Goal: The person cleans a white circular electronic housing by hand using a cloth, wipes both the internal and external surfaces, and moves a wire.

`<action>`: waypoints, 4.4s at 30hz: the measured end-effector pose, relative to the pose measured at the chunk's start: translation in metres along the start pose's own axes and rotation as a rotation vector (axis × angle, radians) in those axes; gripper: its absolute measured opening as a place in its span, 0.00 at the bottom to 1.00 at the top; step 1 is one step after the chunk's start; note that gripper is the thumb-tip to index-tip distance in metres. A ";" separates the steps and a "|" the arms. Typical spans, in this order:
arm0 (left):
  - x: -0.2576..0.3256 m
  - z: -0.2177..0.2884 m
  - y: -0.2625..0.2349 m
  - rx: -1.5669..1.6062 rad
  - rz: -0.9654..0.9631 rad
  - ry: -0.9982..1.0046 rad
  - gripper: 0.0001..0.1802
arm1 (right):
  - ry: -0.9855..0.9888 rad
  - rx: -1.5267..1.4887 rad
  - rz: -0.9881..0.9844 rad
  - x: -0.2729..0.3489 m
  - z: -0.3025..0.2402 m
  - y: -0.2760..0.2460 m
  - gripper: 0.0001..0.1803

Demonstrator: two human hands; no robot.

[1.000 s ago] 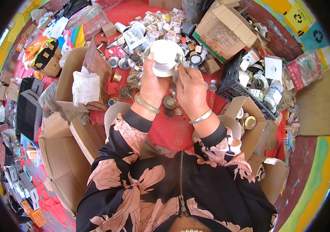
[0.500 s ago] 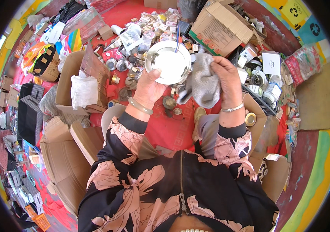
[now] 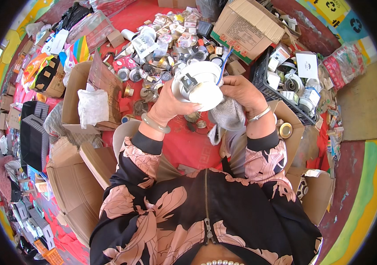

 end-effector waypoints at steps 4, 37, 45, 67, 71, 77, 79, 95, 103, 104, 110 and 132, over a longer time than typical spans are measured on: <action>-0.005 0.001 -0.001 0.028 0.035 0.005 0.34 | -0.155 0.153 0.179 0.005 -0.010 0.004 0.07; -0.018 -0.018 -0.001 0.398 0.154 -0.099 0.38 | -0.381 -0.091 0.463 0.004 -0.012 0.001 0.05; -0.015 0.003 -0.002 0.316 0.138 -0.038 0.40 | -0.285 -0.121 0.251 0.010 -0.015 0.004 0.06; -0.008 -0.005 0.006 -0.629 -0.024 -0.117 0.37 | -0.360 0.736 0.314 0.012 -0.025 -0.018 0.14; -0.006 -0.007 0.002 -0.621 -0.057 -0.116 0.36 | -0.402 0.713 0.296 0.013 -0.025 -0.013 0.12; -0.003 -0.019 0.008 -0.577 -0.229 -0.195 0.39 | -0.427 0.650 0.193 0.017 -0.026 0.002 0.11; 0.001 -0.024 0.016 -0.642 -0.294 -0.233 0.42 | -0.498 0.768 0.092 0.017 -0.026 0.013 0.10; -0.010 -0.017 -0.003 -0.204 -0.005 -0.202 0.38 | -0.341 0.332 0.384 0.009 -0.018 -0.005 0.08; -0.005 -0.009 0.008 -0.705 -0.162 -0.215 0.38 | -0.329 0.569 0.226 0.011 -0.016 0.000 0.11; -0.004 -0.007 0.008 -0.698 -0.175 -0.207 0.38 | -0.302 0.548 0.191 0.012 -0.016 0.001 0.11; -0.002 -0.007 0.006 -0.678 -0.257 -0.169 0.39 | -0.227 0.494 0.047 0.015 -0.015 0.006 0.11; -0.009 -0.005 -0.013 -0.034 0.133 -0.124 0.34 | -0.076 0.532 0.172 0.005 -0.007 0.001 0.10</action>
Point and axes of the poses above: each hand's wrist, its own x-axis away from the middle knuckle, its own y-axis out of the palm, z = x × y, the point moved 5 cm from there along -x, towards the middle knuckle, and after that the axes turned 3 degrees about -x, right-handed, at the moved point
